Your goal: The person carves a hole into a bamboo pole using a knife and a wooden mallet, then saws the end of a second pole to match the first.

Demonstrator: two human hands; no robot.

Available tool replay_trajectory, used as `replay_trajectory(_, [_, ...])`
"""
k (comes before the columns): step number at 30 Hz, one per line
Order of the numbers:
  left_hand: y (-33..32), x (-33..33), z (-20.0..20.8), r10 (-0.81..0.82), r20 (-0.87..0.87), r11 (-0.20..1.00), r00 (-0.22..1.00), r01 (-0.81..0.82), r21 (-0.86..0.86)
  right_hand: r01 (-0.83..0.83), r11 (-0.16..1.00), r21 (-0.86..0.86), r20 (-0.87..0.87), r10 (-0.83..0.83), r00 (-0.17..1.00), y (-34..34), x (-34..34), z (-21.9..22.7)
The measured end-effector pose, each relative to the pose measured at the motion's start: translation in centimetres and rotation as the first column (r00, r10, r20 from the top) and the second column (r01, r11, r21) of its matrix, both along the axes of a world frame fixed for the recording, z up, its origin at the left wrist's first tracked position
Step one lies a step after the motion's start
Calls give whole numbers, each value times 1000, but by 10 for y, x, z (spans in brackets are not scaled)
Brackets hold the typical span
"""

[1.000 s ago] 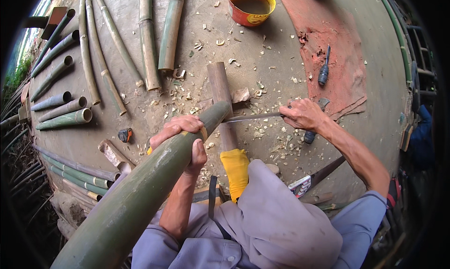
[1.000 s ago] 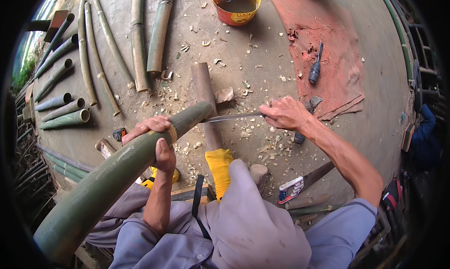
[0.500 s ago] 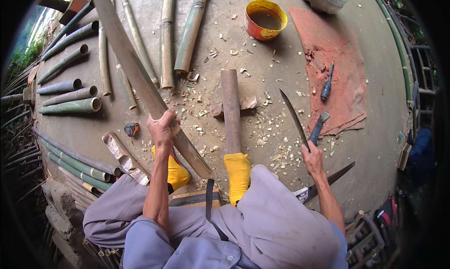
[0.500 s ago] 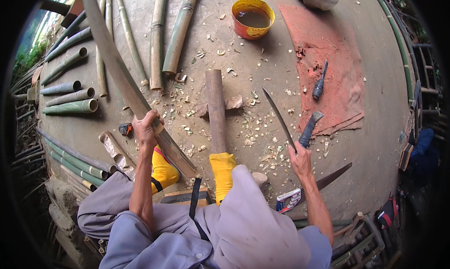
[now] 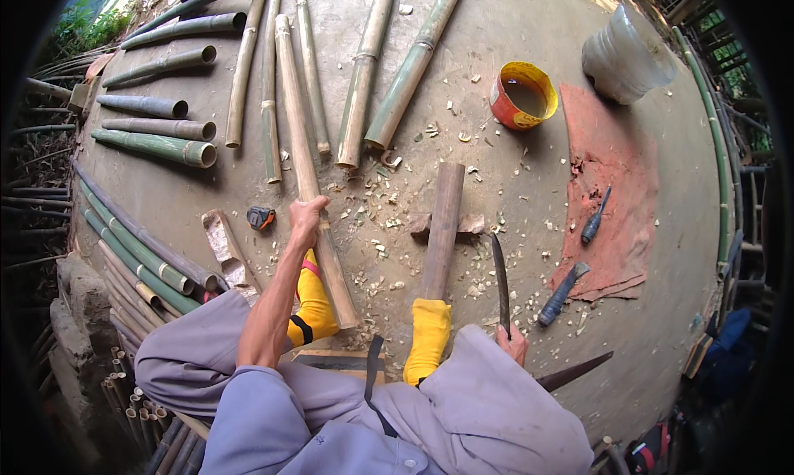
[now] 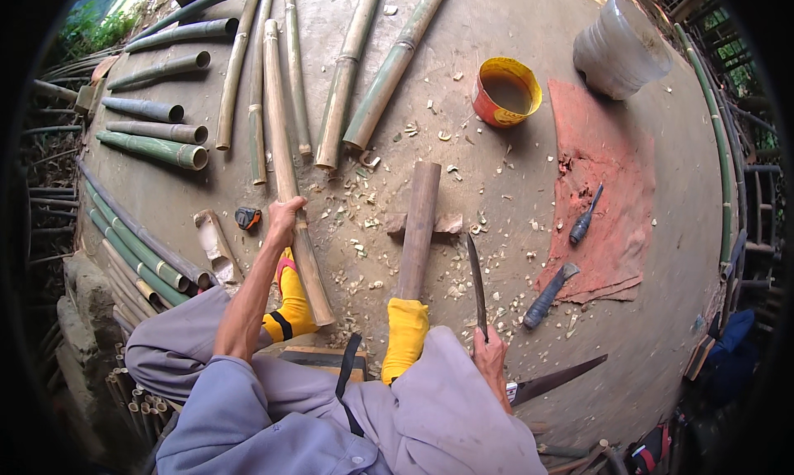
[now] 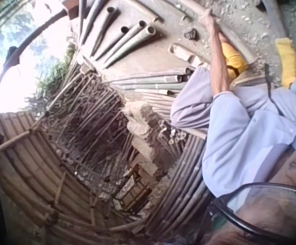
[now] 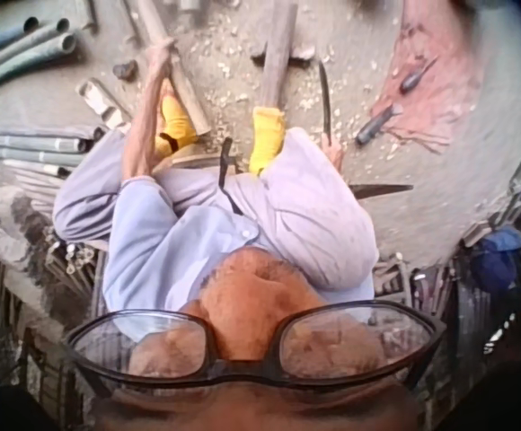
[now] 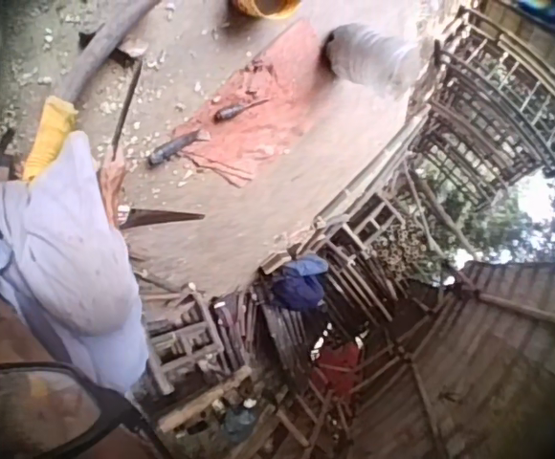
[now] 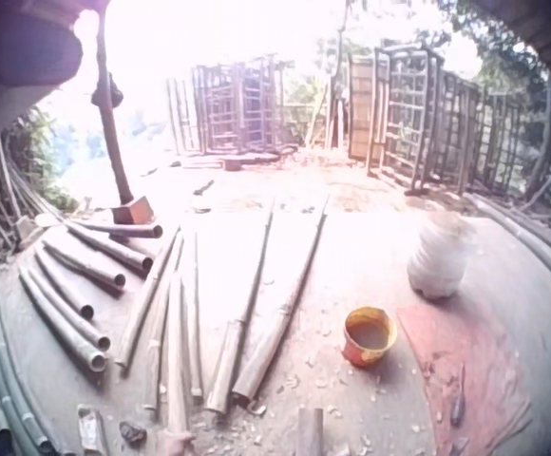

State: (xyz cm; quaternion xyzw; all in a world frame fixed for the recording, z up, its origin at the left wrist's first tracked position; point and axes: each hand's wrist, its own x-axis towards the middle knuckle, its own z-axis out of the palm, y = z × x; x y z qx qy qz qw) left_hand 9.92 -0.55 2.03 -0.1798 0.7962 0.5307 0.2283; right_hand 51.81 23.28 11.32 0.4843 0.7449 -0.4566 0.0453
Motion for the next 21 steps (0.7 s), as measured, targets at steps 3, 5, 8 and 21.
replay_trajectory(3, [-6, -57, 4, -53, -141, 996, 989, 43, -74, -11, 1000, 23, -23, 12, 1000, 3, -4, 1])
replay_trajectory(5, [-16, -95, 5, -42, -477, 979, 878, -59, -196, -5, 1000, 15, -42, 6, 999, 1, -12, 1])
replay_trajectory(8, [31, -87, 41, -300, -599, 925, 743, 72, -374, 53, 996, 76, -19, -52, 998, -2, -20, 7])
replay_trajectory(21, [93, 184, 71, -614, 192, 593, 765, 287, 753, -125, 960, 251, -352, 210, 912, -10, -84, 28])
